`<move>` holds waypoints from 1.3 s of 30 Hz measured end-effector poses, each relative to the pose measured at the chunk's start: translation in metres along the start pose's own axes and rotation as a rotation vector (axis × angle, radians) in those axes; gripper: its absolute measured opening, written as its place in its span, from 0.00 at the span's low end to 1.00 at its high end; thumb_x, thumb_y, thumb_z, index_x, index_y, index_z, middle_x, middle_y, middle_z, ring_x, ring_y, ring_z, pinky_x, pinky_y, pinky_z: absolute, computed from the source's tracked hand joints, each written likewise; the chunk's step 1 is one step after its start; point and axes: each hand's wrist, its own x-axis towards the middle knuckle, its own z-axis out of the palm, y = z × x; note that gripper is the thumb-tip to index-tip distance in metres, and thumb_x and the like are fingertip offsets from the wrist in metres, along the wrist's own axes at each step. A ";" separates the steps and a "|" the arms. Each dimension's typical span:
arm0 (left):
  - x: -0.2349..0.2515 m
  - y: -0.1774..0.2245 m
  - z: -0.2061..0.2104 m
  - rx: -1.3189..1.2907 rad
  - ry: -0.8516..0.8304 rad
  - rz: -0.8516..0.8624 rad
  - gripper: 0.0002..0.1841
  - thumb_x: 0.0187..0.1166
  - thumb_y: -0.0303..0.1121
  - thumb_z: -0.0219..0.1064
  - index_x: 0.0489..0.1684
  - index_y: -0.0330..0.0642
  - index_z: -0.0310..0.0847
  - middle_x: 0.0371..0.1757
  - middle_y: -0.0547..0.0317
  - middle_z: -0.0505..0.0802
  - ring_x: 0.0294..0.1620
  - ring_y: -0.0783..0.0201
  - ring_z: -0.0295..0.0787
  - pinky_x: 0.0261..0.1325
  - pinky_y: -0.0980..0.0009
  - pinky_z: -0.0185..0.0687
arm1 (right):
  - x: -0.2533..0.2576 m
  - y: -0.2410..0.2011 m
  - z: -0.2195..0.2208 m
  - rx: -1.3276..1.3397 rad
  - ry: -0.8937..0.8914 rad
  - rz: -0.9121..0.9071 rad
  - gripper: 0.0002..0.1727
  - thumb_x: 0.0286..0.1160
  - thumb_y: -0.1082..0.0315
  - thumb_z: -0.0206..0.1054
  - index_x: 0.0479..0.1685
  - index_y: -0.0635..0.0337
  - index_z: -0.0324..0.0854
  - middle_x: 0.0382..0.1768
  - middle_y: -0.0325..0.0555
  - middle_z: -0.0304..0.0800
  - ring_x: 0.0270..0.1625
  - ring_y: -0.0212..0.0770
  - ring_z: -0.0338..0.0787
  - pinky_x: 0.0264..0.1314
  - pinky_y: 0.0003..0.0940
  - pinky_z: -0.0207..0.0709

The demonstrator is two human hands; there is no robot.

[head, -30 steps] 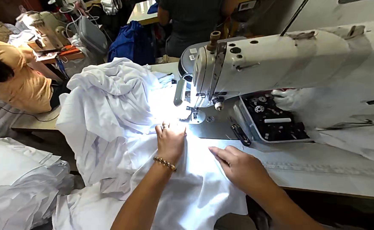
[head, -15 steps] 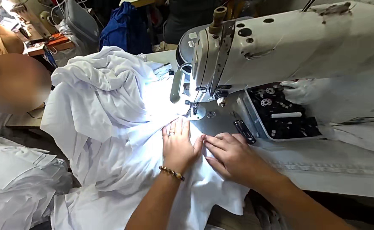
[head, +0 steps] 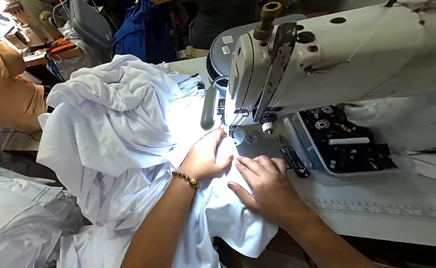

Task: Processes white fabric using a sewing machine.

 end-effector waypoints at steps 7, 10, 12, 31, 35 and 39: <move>0.008 -0.006 -0.006 -0.033 -0.066 0.014 0.37 0.73 0.43 0.74 0.81 0.34 0.70 0.74 0.43 0.85 0.76 0.56 0.82 0.80 0.58 0.73 | 0.001 -0.002 0.006 -0.003 0.028 0.020 0.35 0.81 0.41 0.52 0.55 0.65 0.91 0.62 0.55 0.91 0.58 0.59 0.86 0.60 0.62 0.69; 0.011 -0.008 -0.007 -0.033 -0.081 0.025 0.37 0.72 0.44 0.74 0.80 0.35 0.71 0.71 0.44 0.87 0.74 0.56 0.83 0.78 0.58 0.74 | 0.000 -0.003 0.008 -0.018 0.034 0.018 0.35 0.82 0.42 0.52 0.56 0.66 0.90 0.62 0.57 0.90 0.59 0.60 0.86 0.61 0.62 0.68; 0.012 -0.010 -0.006 -0.028 -0.087 0.056 0.36 0.73 0.43 0.73 0.81 0.33 0.70 0.75 0.44 0.85 0.78 0.57 0.80 0.82 0.61 0.71 | -0.001 -0.005 0.009 -0.031 0.027 0.019 0.36 0.83 0.41 0.51 0.57 0.67 0.90 0.63 0.58 0.90 0.59 0.61 0.86 0.61 0.63 0.69; -0.275 0.015 0.029 -0.318 0.430 -0.631 0.26 0.85 0.53 0.61 0.56 0.35 0.83 0.42 0.60 0.93 0.44 0.73 0.91 0.53 0.71 0.89 | -0.006 -0.012 0.012 -0.103 0.045 -0.004 0.38 0.85 0.40 0.48 0.53 0.70 0.90 0.59 0.63 0.90 0.57 0.64 0.87 0.62 0.64 0.70; -0.258 0.017 -0.011 -0.601 0.287 -0.659 0.21 0.88 0.43 0.61 0.66 0.33 0.78 0.51 0.59 0.94 0.51 0.71 0.92 0.59 0.71 0.89 | -0.007 -0.014 0.014 -0.095 0.057 0.016 0.38 0.85 0.40 0.49 0.53 0.70 0.90 0.59 0.63 0.90 0.56 0.64 0.88 0.61 0.65 0.71; -0.255 0.005 0.025 -0.241 0.609 -0.805 0.37 0.72 0.54 0.72 0.65 0.26 0.74 0.54 0.44 0.87 0.54 0.60 0.85 0.57 0.65 0.83 | -0.007 -0.015 0.014 -0.085 0.073 0.020 0.38 0.84 0.40 0.49 0.52 0.70 0.90 0.59 0.63 0.91 0.55 0.63 0.88 0.60 0.64 0.71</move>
